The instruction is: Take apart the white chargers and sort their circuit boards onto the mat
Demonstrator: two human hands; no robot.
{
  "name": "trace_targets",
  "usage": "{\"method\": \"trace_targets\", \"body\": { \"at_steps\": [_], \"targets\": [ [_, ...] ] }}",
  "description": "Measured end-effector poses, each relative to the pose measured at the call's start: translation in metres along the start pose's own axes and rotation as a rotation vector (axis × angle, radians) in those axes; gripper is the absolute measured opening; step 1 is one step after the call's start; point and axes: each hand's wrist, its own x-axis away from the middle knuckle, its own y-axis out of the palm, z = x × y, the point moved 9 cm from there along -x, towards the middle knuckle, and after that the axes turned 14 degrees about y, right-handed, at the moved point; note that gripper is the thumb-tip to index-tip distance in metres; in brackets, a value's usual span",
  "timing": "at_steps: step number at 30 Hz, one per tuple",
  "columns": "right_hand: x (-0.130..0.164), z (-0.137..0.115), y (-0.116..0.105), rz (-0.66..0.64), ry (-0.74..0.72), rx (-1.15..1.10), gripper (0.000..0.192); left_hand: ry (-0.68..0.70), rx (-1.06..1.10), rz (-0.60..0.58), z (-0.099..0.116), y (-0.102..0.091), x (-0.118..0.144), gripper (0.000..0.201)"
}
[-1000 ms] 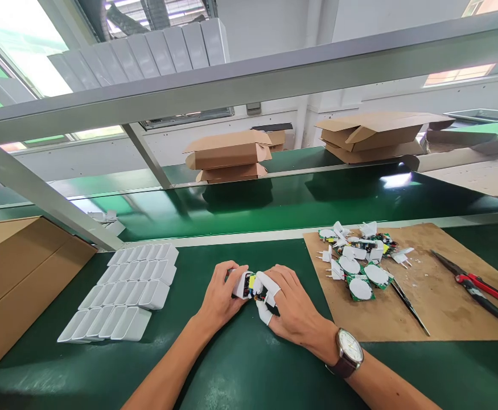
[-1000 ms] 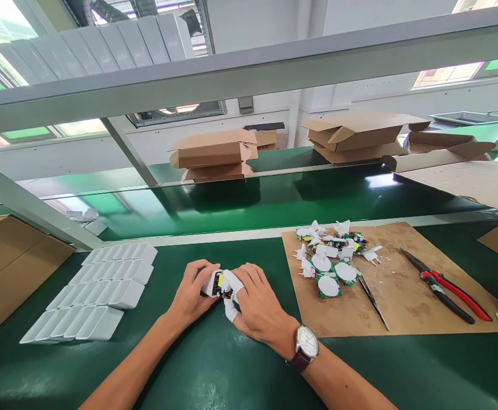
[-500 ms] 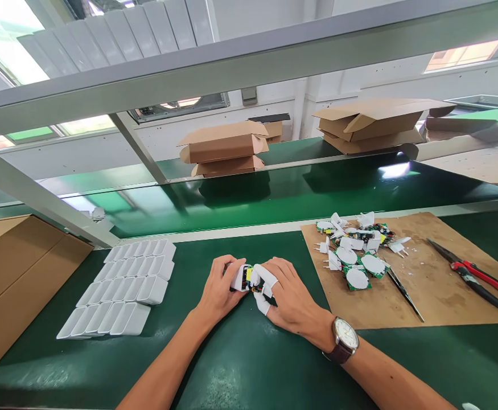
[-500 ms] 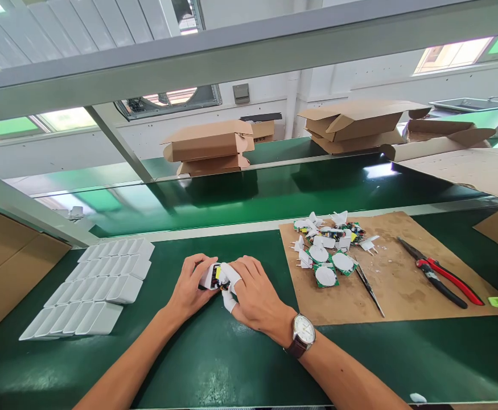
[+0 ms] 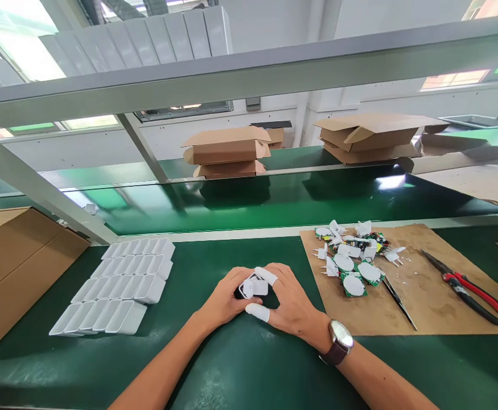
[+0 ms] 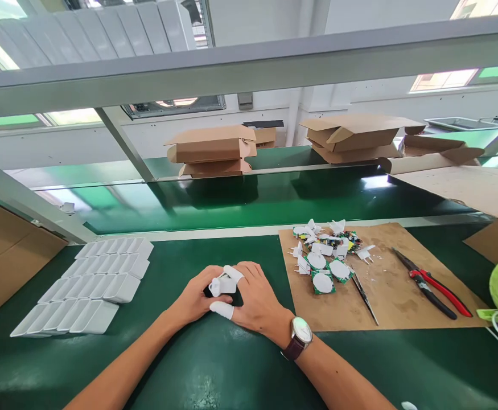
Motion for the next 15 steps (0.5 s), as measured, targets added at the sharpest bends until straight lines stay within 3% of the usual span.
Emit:
{"method": "trace_targets", "body": {
  "at_steps": [3,6,11,15],
  "targets": [
    [-0.002,0.012,-0.001,-0.032,0.056,-0.095,0.042,-0.173,0.136,0.082,-0.017,-0.004,0.006,0.049],
    [-0.001,0.02,0.004,-0.051,0.061,-0.107,0.041,-0.242,0.262,0.144,-0.024,-0.008,0.01,0.057],
    [0.005,0.021,0.03,-0.234,0.006,-0.065,0.046,-0.24,0.39,0.081,-0.017,0.0,0.011,0.059],
    [0.007,0.02,0.039,-0.279,-0.007,-0.038,0.044,-0.119,0.335,0.062,-0.006,0.002,0.008,0.064]
  ]
}}
